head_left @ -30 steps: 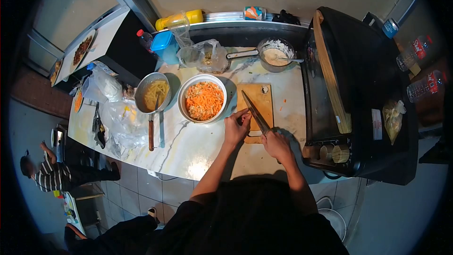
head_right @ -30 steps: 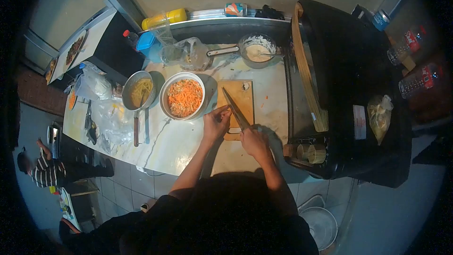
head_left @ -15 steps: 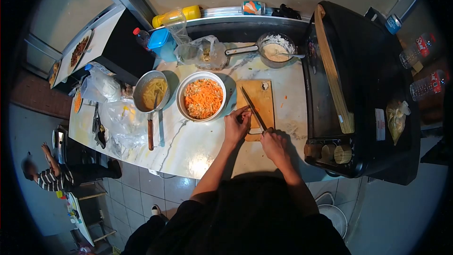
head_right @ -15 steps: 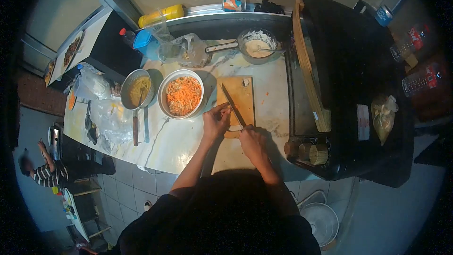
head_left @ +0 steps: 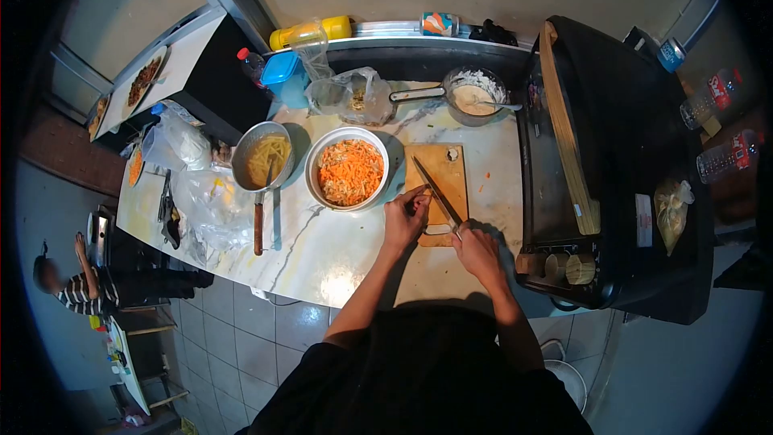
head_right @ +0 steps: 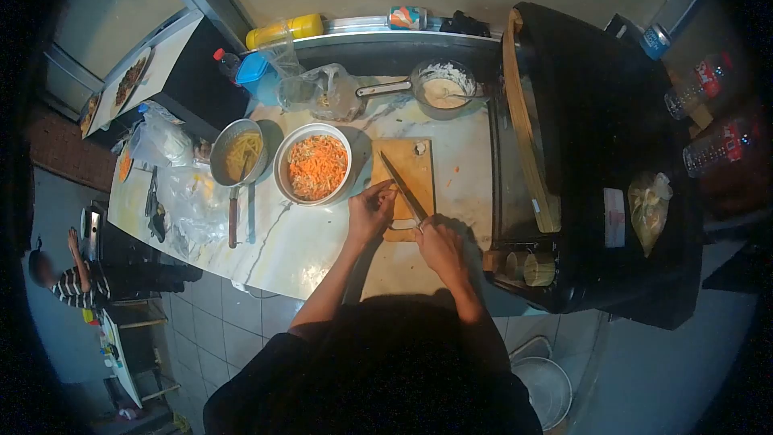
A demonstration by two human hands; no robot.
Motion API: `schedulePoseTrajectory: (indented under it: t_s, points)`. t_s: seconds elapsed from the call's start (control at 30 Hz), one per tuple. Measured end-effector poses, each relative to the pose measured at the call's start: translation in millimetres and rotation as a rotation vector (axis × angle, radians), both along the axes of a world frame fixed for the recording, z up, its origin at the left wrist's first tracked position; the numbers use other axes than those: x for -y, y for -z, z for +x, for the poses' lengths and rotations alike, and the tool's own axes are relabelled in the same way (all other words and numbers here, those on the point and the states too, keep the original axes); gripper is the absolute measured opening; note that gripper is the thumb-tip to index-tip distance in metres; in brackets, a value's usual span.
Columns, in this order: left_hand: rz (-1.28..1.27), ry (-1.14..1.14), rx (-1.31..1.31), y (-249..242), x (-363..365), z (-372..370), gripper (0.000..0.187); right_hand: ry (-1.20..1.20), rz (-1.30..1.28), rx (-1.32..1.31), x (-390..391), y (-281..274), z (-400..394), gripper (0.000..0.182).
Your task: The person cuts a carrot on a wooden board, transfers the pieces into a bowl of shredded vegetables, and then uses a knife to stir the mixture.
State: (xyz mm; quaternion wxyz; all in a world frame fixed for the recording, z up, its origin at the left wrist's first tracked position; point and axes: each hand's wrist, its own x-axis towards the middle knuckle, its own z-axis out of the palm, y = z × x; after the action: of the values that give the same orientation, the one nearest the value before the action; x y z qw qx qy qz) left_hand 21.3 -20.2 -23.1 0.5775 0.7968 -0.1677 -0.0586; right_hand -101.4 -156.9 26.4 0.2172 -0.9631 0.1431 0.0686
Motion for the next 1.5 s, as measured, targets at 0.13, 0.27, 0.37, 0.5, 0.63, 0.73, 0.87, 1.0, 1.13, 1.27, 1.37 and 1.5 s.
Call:
schedulePoseTrajectory:
  t_s: [0.13, 0.27, 0.37, 0.5, 0.63, 0.73, 0.87, 1.0, 1.13, 1.27, 1.37, 1.5]
  points:
    - [-0.041, 0.001, 0.031, -1.8, 0.0, -0.2, 0.03, 0.066, 0.091, 0.006, 4.2, -1.2, 0.1, 0.033]
    - [0.022, 0.026, 0.034, -6.2, -2.2, 2.1, 0.032, 0.071, 0.115, 0.092, 8.6, 13.7, -4.8, 0.033]
    - [0.041, 0.039, 0.058, -5.8, -3.3, 3.4, 0.033, 0.104, 0.145, 0.119, 8.0, 6.6, -5.9, 0.033]
    - [0.014, 0.05, 0.04, -5.7, -3.7, 2.7, 0.035, 0.142, 0.13, 0.163, 12.2, 23.7, -10.9, 0.033]
    - [0.017, 0.07, 0.017, -9.9, -1.1, 2.9, 0.04, 0.167, 0.164, 0.182, 15.6, 36.1, -15.9, 0.033]
    - [0.064, 0.068, 0.005, -19.2, 1.3, 2.2, 0.042, 0.165, 0.172, 0.167, 13.3, 36.2, -17.1, 0.033]
    - [0.091, 0.065, 0.001, -19.2, 4.9, 2.1, 0.044, 0.17, 0.207, 0.153, 10.8, 46.5, -18.6, 0.036]
    - [0.084, 0.042, -0.01, -14.1, 10.2, 0.6, 0.044, 0.186, 0.313, 0.154, 6.1, 46.5, -20.0, 0.037]
    - [0.047, 0.012, -0.033, -9.8, 13.9, -1.1, 0.04, 0.161, 0.292, 0.13, 0.8, 49.2, -21.1, 0.035]
    - [0.043, 0.029, -0.024, -8.0, 14.3, -0.5, 0.041, 0.168, 0.436, 0.182, -3.7, 47.1, -20.1, 0.034]
    - [0.073, 0.008, -0.017, -22.5, 15.6, -3.6, 0.037, 0.151, 0.458, 0.218, -3.6, 50.6, -20.3, 0.034]
    - [0.066, 0.004, -0.005, -20.4, 15.7, -3.2, 0.034, 0.146, 0.47, 0.221, -3.7, 52.8, -21.2, 0.034]
